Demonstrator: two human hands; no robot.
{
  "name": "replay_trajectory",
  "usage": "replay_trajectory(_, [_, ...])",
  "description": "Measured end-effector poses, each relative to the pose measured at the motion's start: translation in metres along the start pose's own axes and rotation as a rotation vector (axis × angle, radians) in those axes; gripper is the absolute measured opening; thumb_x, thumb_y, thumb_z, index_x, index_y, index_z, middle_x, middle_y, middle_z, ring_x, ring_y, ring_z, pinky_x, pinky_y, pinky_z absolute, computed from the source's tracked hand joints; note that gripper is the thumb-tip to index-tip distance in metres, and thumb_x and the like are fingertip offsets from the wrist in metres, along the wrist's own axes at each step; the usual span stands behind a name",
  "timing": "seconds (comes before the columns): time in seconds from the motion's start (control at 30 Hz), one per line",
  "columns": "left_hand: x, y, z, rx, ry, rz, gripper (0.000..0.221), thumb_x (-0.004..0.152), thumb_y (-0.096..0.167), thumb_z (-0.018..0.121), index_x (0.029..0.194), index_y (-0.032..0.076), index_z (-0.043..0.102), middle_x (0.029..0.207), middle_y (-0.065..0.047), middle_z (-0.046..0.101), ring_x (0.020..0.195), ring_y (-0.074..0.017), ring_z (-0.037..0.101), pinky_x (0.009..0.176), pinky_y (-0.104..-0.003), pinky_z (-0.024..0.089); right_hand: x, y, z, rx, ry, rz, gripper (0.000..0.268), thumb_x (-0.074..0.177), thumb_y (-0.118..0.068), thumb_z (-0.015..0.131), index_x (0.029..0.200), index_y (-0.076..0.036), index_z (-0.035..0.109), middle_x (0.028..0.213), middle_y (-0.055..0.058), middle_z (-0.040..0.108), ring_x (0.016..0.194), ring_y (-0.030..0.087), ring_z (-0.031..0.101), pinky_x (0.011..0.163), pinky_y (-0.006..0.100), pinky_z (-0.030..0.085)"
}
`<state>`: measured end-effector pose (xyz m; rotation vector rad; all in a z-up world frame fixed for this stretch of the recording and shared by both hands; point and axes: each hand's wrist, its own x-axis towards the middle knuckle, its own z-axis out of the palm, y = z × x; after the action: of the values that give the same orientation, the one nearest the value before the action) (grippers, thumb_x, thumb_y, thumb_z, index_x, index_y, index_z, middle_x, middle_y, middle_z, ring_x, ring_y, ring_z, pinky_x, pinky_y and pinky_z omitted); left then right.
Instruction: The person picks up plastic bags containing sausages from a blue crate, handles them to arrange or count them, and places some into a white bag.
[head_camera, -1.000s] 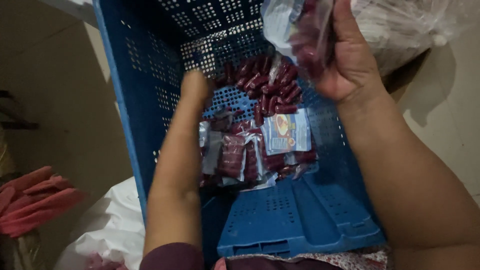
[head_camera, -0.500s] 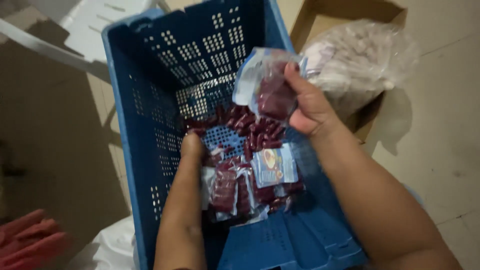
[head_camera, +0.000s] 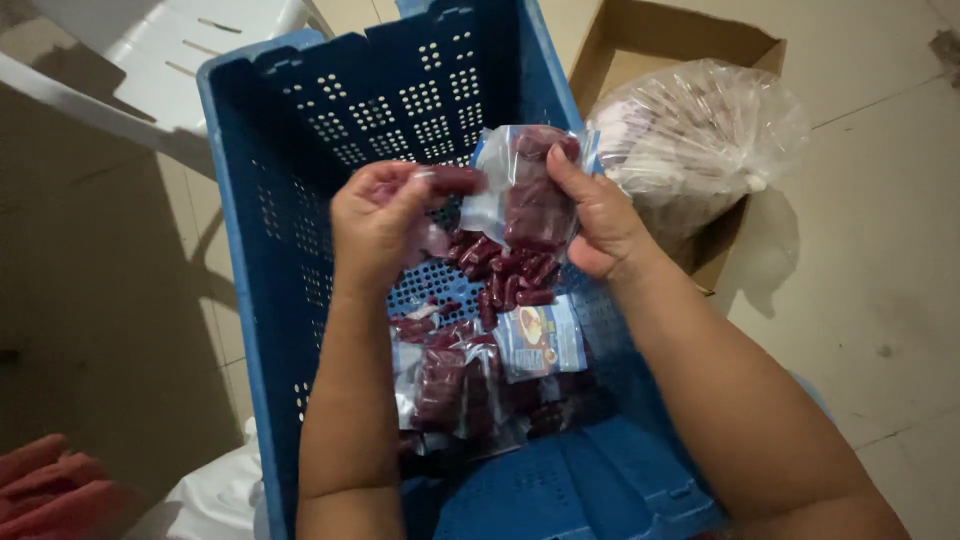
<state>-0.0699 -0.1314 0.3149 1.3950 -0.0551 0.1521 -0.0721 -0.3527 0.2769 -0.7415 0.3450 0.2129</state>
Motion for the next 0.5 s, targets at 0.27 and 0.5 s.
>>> replay_trajectory(0.27, [-0.003,-0.030,0.033,0.088,-0.005,0.065,0.020,0.080,0.012,0.089,0.091,0.005,0.075,0.066,-0.003,0.069,0.055,-0.0071,0.061,0.050,-0.020,0.050,-0.009,0.007,0.011,-0.125,-0.021,0.028,0.046,0.090,-0.033,0.079,0.120,0.001,0.070,0.110,0.027,0.075,0.100,0.044,0.076,0.084,0.062,0.063])
replay_trajectory(0.5, [-0.001,-0.032,0.044,0.364,-0.085,0.169,0.016,0.081,0.024,0.085,0.084,0.015,0.072,0.063,-0.006,0.063,0.057,-0.0153,0.058,0.055,-0.030,0.048,-0.007,0.002,0.007,-0.178,-0.029,-0.009,0.037,0.092,-0.024,0.079,0.118,-0.001,0.070,0.106,0.022,0.077,0.096,0.039,0.078,0.082,0.054,0.066])
